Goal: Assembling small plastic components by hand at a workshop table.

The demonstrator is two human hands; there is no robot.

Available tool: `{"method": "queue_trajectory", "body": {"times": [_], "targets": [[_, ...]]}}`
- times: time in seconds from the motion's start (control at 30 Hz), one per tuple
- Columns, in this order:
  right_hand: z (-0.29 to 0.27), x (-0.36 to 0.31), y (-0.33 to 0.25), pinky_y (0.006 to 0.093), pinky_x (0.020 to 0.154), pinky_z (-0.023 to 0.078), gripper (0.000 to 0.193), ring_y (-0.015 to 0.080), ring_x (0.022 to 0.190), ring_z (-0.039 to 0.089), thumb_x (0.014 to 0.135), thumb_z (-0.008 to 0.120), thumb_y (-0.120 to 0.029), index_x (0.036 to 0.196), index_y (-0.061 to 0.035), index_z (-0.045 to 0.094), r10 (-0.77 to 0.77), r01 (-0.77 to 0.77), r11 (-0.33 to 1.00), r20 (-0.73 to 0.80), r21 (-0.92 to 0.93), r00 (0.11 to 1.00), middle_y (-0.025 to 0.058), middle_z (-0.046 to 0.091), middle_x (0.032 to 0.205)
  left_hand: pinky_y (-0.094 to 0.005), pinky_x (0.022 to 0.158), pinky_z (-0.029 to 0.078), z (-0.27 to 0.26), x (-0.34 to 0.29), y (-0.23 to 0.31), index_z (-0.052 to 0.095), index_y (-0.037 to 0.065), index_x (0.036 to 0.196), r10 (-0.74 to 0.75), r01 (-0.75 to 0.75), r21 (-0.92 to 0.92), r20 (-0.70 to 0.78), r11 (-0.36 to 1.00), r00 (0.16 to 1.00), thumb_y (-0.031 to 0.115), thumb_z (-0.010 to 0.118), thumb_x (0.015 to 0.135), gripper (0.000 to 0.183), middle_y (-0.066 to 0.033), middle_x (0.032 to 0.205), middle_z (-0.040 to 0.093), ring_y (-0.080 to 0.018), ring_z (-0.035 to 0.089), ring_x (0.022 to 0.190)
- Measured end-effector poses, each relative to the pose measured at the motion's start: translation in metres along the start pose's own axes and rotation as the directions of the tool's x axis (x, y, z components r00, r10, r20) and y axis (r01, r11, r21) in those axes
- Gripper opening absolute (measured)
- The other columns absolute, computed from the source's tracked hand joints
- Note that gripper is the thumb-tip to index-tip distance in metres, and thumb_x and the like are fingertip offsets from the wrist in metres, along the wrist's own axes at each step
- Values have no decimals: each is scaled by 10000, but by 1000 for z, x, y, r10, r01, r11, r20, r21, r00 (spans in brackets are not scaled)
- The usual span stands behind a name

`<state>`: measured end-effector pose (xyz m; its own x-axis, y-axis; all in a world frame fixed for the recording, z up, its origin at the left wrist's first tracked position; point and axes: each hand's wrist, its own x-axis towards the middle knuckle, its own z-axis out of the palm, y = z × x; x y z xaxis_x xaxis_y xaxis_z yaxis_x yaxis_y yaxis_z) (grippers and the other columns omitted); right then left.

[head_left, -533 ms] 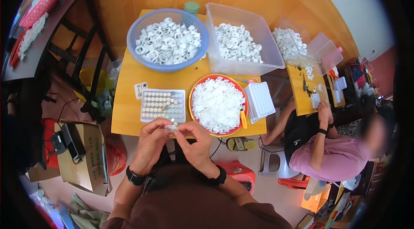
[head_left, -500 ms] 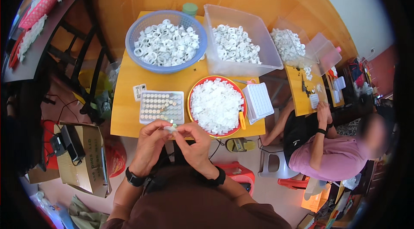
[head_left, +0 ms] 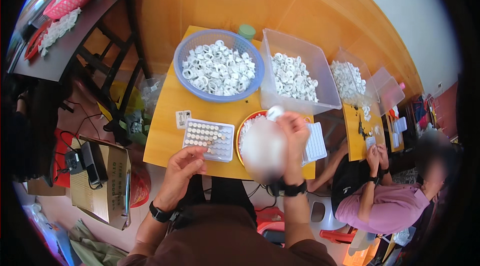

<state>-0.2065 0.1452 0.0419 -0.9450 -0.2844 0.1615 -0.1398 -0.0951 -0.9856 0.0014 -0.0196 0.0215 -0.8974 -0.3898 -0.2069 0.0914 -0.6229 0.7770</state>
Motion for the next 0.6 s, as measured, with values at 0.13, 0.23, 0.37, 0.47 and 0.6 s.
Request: {"method": "queue_trajectory", "body": {"times": [0.13,0.23,0.37,0.47,0.6], "targets": [[3,52,-23,224,611,497,195,120,750,611,831,571,-32,1022,6,577,-150,151,989,-167,-6,974,66,629,834,-231,677,487,-22,-7,1,587,7,1032,49,-49,-3,-38,999,998,41,562,838,199,-52,935,607,-94,573,730],[12,65,-12,239,636,497,187,124,787,606,820,572,-22,1003,7,598,-219,211,973,-90,-90,972,63,631,854,-232,666,493,-30,-7,0,600,4,1004,60,-62,-35,-69,997,996,45,559,843,171,-58,925,627,-95,581,713],[58,71,13,297,637,482,126,213,758,619,741,612,-30,862,-7,636,-298,393,789,265,-473,917,104,629,810,-231,663,498,-35,-10,-5,602,3,1000,36,-39,-43,-67,998,997,48,553,852,163,-53,922,627,-94,584,714],[80,93,35,342,656,470,116,281,738,602,710,629,-47,822,-17,640,-339,520,578,394,-630,854,128,620,789,-237,645,489,-27,-10,0,603,-9,975,32,-34,-18,-102,999,994,71,559,850,155,-53,768,603,-110,581,691],[93,113,58,399,659,441,82,308,726,585,690,600,-42,760,-31,643,-307,561,303,479,-770,823,122,623,761,-237,648,492,-29,-13,-1,604,-5,979,50,-53,-28,-92,998,995,68,555,852,154,-52,798,610,-110,583,696]]}}
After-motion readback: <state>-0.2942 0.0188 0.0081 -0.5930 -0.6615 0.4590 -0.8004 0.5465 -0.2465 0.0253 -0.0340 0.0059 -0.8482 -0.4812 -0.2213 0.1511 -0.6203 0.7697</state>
